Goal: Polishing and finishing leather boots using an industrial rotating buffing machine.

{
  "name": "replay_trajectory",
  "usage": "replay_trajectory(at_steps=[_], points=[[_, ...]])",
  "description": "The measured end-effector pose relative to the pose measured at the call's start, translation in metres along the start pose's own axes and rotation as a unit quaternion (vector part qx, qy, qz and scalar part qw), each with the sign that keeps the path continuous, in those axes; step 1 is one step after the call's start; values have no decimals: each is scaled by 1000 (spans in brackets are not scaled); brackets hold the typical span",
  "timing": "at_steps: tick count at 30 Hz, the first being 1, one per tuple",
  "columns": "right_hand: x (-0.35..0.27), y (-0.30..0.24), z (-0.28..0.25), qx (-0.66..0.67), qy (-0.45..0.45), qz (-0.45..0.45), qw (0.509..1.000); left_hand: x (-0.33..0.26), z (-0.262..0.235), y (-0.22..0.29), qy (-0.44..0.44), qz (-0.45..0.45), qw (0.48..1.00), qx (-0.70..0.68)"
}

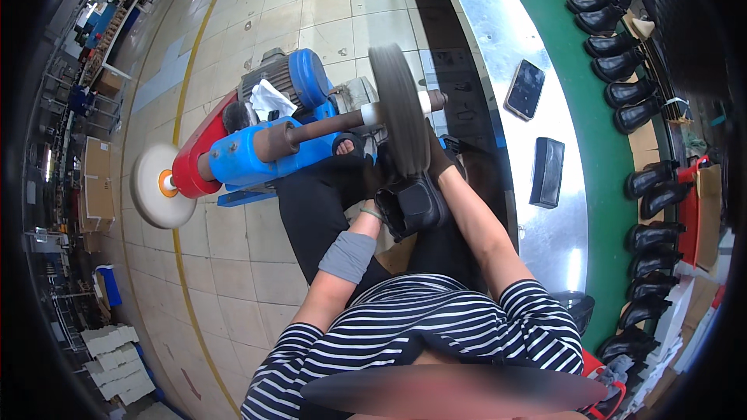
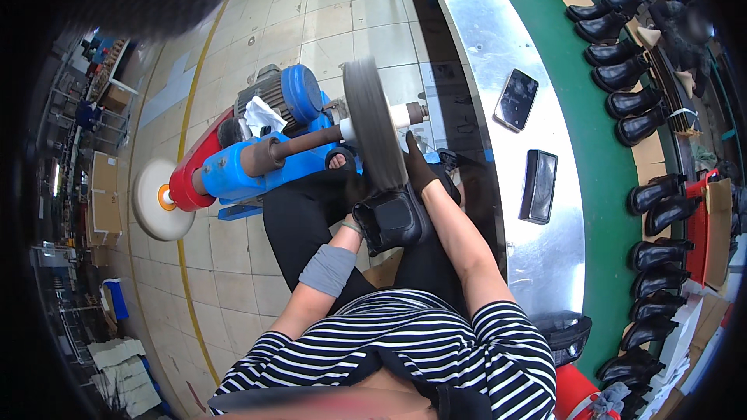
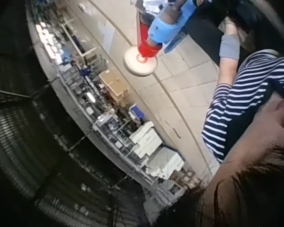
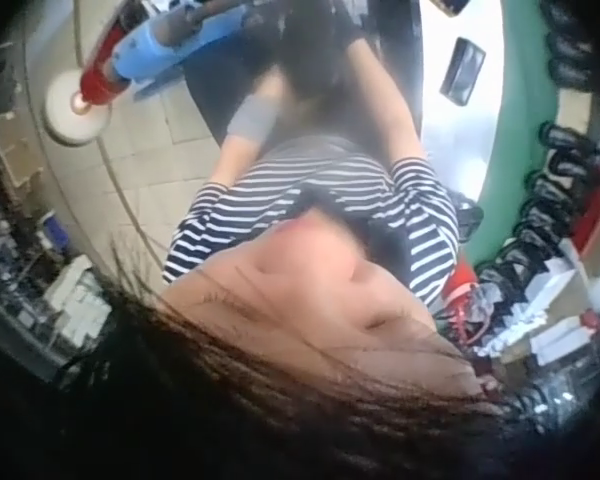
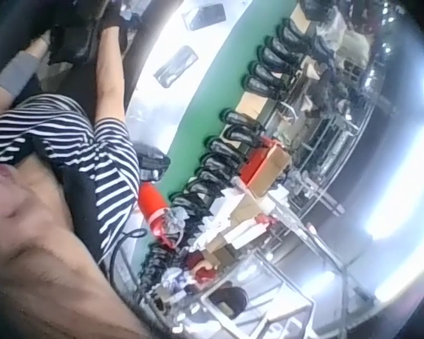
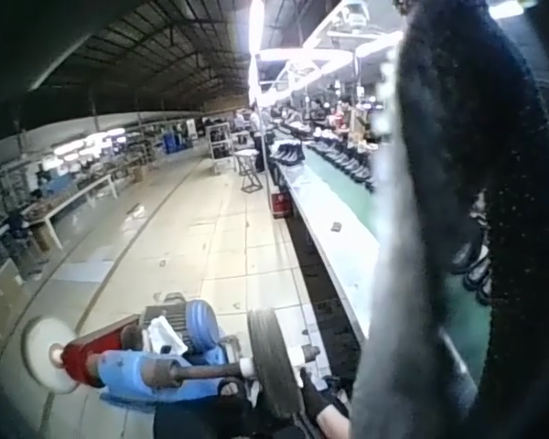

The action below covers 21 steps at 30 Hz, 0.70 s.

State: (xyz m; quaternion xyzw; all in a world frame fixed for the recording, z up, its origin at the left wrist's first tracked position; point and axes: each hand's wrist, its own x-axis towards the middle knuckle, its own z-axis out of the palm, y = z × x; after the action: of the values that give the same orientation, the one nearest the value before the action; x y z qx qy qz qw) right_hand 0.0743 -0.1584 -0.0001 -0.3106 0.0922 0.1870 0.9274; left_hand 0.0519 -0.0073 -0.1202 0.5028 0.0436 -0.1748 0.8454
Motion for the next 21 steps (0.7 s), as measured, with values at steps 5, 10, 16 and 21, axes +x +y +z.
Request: replay_trajectory(at_steps=[5,10,16,21], points=[[-49,17,-23,-76,72,-9,994,-5,2,-11,-8,-47,990,-134],[-138,21,-52,-407,81,-118,902,-36,62,9,-48,-255,945,-200],[-217,16,63,-590,14,-147,794,-32,71,36,31,-269,956,-113],[-196,66,41,-335,219,-149,904,-58,112,91,66,-275,922,-264]])
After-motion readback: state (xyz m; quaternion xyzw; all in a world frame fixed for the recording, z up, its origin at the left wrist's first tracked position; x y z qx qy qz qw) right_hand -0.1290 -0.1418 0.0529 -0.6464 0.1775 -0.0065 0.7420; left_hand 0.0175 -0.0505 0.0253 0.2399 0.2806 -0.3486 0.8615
